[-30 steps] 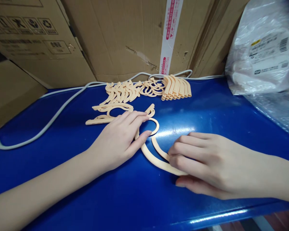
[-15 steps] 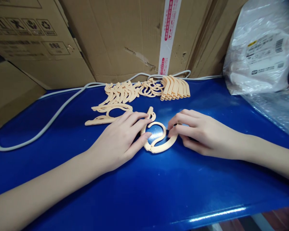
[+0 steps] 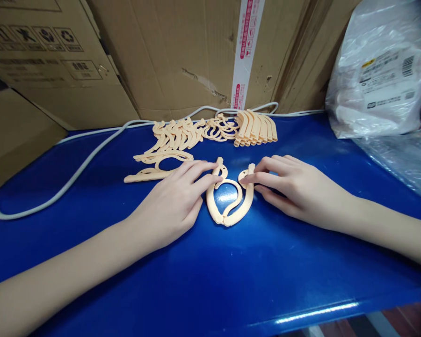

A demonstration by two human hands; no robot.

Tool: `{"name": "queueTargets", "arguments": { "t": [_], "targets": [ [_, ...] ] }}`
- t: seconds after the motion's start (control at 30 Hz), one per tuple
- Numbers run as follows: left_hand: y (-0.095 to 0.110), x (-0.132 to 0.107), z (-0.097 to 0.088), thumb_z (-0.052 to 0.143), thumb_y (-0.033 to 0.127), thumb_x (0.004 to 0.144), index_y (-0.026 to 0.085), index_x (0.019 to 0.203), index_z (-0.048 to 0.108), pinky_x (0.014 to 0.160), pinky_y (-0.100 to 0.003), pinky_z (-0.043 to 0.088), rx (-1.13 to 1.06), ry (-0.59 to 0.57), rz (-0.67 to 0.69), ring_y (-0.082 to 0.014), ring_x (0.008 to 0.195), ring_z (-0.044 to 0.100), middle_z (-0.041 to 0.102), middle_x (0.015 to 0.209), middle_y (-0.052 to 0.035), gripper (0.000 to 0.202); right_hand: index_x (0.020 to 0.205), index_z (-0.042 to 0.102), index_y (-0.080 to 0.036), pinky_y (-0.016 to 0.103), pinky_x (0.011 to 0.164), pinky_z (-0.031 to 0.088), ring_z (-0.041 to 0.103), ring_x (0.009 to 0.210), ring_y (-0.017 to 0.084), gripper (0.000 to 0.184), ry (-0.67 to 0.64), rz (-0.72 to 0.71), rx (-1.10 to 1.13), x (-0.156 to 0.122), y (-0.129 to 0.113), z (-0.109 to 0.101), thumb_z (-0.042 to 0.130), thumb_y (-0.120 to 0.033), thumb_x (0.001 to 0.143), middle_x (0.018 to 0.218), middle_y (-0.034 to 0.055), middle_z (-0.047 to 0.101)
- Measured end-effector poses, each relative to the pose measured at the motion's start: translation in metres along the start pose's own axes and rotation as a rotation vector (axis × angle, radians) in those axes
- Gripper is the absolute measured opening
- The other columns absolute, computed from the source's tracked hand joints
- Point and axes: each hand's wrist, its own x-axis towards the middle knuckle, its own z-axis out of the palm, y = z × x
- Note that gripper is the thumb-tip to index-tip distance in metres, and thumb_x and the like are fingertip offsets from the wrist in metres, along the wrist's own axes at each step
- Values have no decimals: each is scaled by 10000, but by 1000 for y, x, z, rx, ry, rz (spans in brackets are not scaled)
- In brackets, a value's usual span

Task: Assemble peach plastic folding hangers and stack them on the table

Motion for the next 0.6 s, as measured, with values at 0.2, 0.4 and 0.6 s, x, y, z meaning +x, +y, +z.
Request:
{"name": "queueTargets", "arguments": {
  "t": [0.2, 0.4, 0.6],
  "targets": [
    [1, 1, 2, 375, 140, 1000, 137, 1206, 643, 1072, -494, 469, 32, 47, 32, -289, 1310, 503, 572, 1410, -133, 338, 1213, 660, -158, 388, 781, 450, 588, 906, 250, 330, 0, -17, -65, 0, -10, 0, 420, -146, 987, 1080, 137, 637],
    [0, 0, 0, 416, 180, 999, 133, 1116, 673, 1047, -479, 477, 40, 88, 65, -290, 1276, 527, 603, 1355, -144, 287, 1251, 644, -148, 402, 784, 448, 581, 908, 260, 355, 10, -41, -61, 0, -13, 1, 404, -135, 989, 1090, 152, 631],
    [1, -1, -1, 494, 144, 886, 153, 1130, 647, 1079, -472, 440, 4, 100, 40, -277, 1274, 518, 572, 1376, -129, 288, 1365, 523, -111, 404, 861, 458, 605, 1002, 244, 380, 21, -10, 129, 3, -11, 2, 387, -247, 1038, 1156, 143, 658]
  ]
}}
